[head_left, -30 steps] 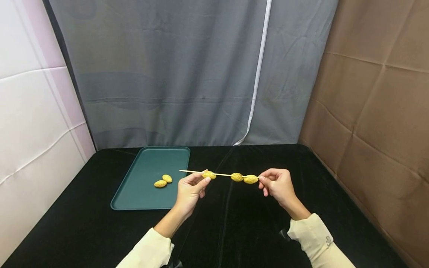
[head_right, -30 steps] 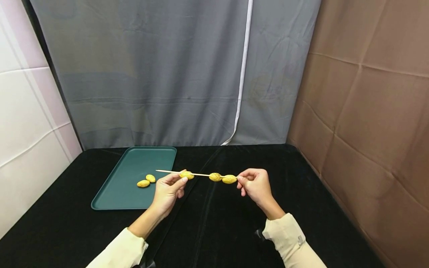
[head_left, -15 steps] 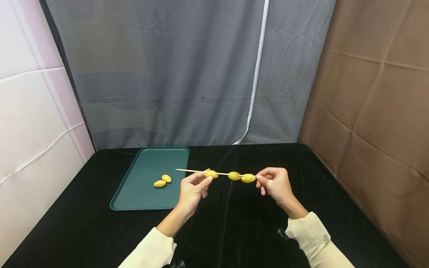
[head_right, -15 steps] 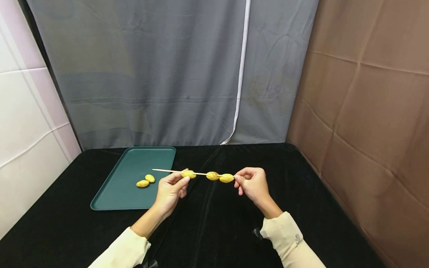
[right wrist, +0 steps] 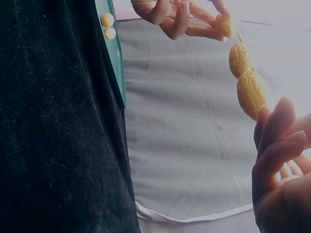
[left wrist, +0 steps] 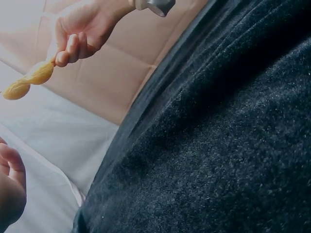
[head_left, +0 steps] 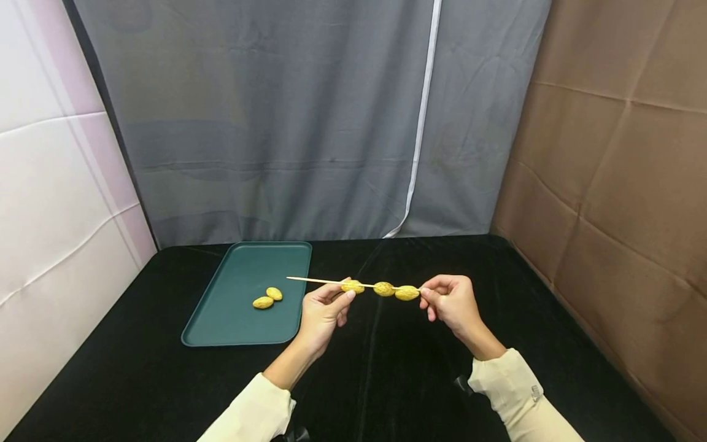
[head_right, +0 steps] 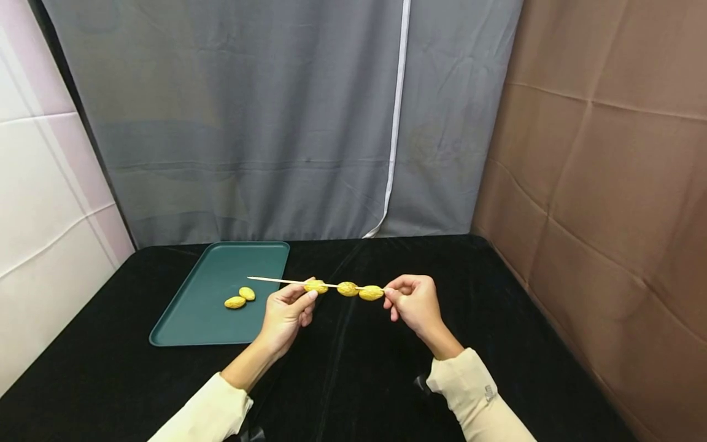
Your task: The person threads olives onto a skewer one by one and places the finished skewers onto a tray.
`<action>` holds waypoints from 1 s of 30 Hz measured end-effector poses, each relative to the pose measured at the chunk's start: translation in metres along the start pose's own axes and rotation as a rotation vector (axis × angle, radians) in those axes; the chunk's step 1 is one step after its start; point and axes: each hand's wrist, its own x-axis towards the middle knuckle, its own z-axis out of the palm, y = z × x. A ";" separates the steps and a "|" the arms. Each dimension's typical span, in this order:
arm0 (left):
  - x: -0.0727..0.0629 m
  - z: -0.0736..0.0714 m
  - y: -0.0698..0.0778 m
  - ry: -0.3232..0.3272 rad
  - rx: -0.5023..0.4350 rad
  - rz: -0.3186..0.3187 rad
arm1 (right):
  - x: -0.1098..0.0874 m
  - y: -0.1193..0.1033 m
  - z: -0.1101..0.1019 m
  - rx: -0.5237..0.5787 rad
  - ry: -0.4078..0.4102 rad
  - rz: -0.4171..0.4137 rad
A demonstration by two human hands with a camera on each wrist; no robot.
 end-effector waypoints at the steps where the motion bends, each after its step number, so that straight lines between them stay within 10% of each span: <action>1: 0.000 0.000 0.000 -0.003 -0.001 -0.004 | 0.000 0.000 0.000 0.002 -0.001 -0.001; 30: 0.005 0.001 -0.002 -0.012 0.071 -0.109 | 0.001 0.002 0.010 0.091 0.004 -0.016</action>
